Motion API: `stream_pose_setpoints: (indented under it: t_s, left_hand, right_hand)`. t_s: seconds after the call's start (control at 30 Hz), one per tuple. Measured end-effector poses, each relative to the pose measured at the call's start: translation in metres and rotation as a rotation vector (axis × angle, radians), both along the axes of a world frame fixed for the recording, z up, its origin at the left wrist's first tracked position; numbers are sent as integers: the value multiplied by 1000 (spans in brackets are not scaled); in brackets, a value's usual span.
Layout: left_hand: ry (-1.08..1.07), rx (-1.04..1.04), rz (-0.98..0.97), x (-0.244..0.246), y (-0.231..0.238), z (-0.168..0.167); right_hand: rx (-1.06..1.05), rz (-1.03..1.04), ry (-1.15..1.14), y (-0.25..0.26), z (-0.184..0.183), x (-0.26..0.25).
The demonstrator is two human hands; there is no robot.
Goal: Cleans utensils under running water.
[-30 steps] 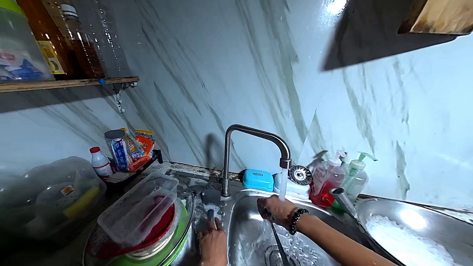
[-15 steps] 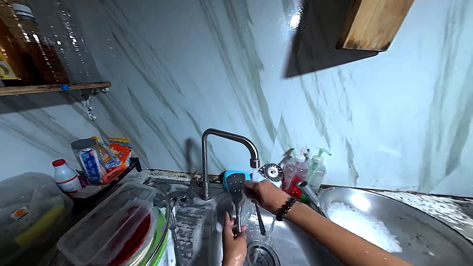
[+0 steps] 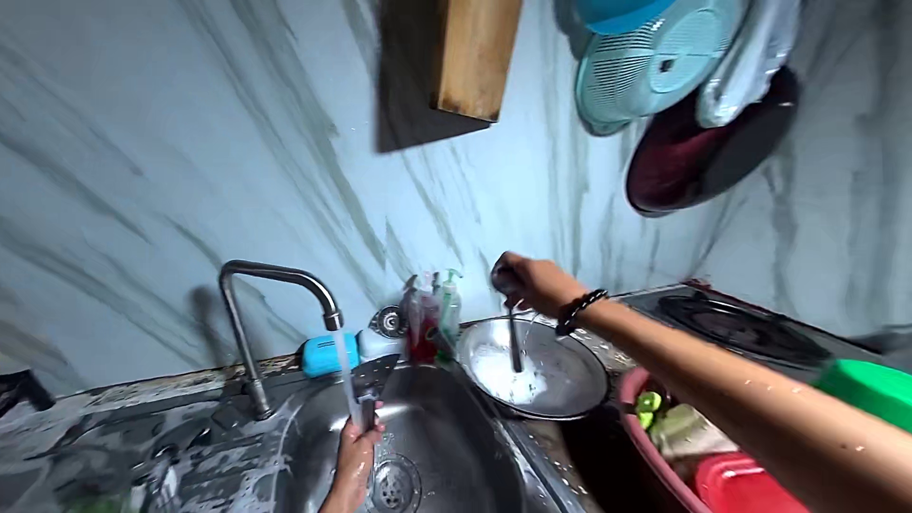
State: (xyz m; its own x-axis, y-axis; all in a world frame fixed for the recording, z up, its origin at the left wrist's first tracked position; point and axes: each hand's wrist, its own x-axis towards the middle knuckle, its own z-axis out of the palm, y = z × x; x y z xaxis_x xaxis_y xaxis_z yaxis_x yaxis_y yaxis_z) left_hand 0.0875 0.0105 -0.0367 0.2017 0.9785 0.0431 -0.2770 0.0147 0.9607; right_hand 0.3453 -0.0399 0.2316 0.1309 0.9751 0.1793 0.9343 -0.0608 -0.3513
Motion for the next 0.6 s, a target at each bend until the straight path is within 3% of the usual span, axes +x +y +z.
stream_pose_setpoints:
  t_s: [0.13,0.27,0.4,0.5,0.6]
  left_hand:
    - [31,-26,28,4,-3,7]
    - [219,-102,153,3,-2,16]
    - [248,-89,165,5,5,16]
    - [205,-100,14,2,4,18]
    - [225,-149,-134,-3,3,26]
  right_hand:
    - [-108,-401,-249,-32,21,86]
    - [-321,-668,-316,-66,-10,143]
    - [-502,-710,-367,-86,-58,158]
    - [-623,-698,-351,-87,-80,160]
    - [-661,-681,-361,-88,-72,128]
